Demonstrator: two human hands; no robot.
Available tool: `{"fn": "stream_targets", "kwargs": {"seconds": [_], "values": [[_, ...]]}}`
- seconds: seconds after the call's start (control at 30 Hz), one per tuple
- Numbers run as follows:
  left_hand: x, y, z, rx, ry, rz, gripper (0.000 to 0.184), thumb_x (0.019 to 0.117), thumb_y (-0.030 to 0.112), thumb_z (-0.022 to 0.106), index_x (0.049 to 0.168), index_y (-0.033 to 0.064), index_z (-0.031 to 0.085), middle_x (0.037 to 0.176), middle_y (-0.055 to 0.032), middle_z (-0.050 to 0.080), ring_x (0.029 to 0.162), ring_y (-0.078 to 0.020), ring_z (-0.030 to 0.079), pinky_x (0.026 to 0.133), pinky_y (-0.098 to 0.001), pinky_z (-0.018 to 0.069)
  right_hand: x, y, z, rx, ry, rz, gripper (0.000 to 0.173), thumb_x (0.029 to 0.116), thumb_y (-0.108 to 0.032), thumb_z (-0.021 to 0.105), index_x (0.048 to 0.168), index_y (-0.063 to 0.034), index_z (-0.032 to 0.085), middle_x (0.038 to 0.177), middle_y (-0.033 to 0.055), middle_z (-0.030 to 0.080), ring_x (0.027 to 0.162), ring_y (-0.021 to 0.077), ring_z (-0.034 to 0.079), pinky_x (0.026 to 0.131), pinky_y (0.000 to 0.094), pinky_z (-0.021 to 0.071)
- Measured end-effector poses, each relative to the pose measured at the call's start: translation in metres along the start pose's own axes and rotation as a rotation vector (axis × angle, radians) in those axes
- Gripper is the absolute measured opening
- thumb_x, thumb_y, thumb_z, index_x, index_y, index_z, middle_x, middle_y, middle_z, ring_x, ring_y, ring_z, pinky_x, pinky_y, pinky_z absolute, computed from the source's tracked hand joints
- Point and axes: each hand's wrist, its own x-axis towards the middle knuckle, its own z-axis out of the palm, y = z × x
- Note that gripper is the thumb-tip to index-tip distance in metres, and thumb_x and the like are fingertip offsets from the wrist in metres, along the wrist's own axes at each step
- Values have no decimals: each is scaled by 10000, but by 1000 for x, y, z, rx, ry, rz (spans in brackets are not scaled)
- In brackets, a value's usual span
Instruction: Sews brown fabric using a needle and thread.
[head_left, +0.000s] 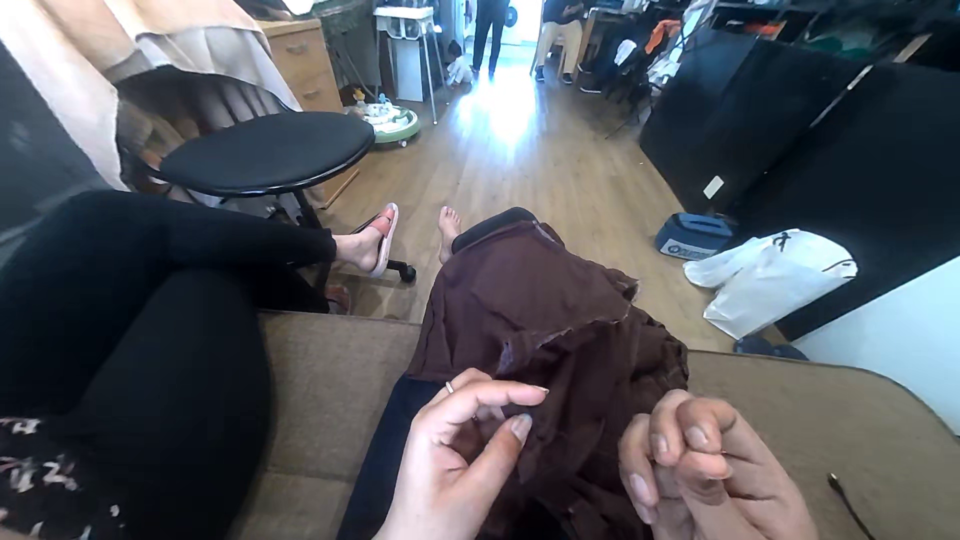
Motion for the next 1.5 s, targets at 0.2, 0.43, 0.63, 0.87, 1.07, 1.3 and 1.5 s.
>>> {"fn": "stream_targets", "kwargs": {"seconds": [0.2,0.43,0.63,0.87,1.07,1.3,1.5], "values": [[0,3,0,33,9,11,246,950,63,664,1176,64,761,1010,11,664,843,7,621,726,-132,546,1,0,1,74,-1,-28,78,1029,-226,606,1043,-156,638,969,-1,716,824,102,737,655,216,622],[-2,-3,5,-48,-18,26,457,825,4,807,1269,41,704,1151,-32,634,897,-57,680,760,-215,632,3,0,3,197,52,-14,89,1018,-228,618,1016,-143,645,953,13,720,859,95,728,686,202,604],[-2,-1,3,16,-26,17,444,867,20,778,1300,31,682,1222,-64,627,904,-74,702,749,-227,645,5,-8,-1,282,95,12,76,1013,-200,625,1011,-125,634,915,16,695,808,100,720,671,209,608],[0,-10,-3,7,-122,-20,744,864,21,780,1530,109,459,1447,-127,528,1131,-198,682,898,-342,640,4,4,4,144,82,-25,67,1007,-180,628,1045,-127,646,936,3,710,811,84,730,679,205,624],[0,-6,-3,-92,-83,4,652,871,-33,761,1443,173,522,1341,-39,598,980,-139,737,812,-295,661,2,7,6,53,60,14,172,966,-99,682,1132,-145,671,981,-7,744,861,79,742,745,210,633],[0,-3,-10,59,-92,52,183,939,101,725,1110,116,786,1029,9,711,905,-6,645,788,-143,547,3,9,9,64,10,-5,137,966,-100,686,1095,-133,717,986,-7,733,899,81,736,772,219,635],[-1,-4,-6,-41,-172,-10,484,928,11,708,1400,50,610,1386,-83,587,1041,-80,685,826,-225,622,2,10,9,66,-11,7,126,968,-98,683,1087,-124,715,984,0,730,893,88,735,775,228,636]]}}
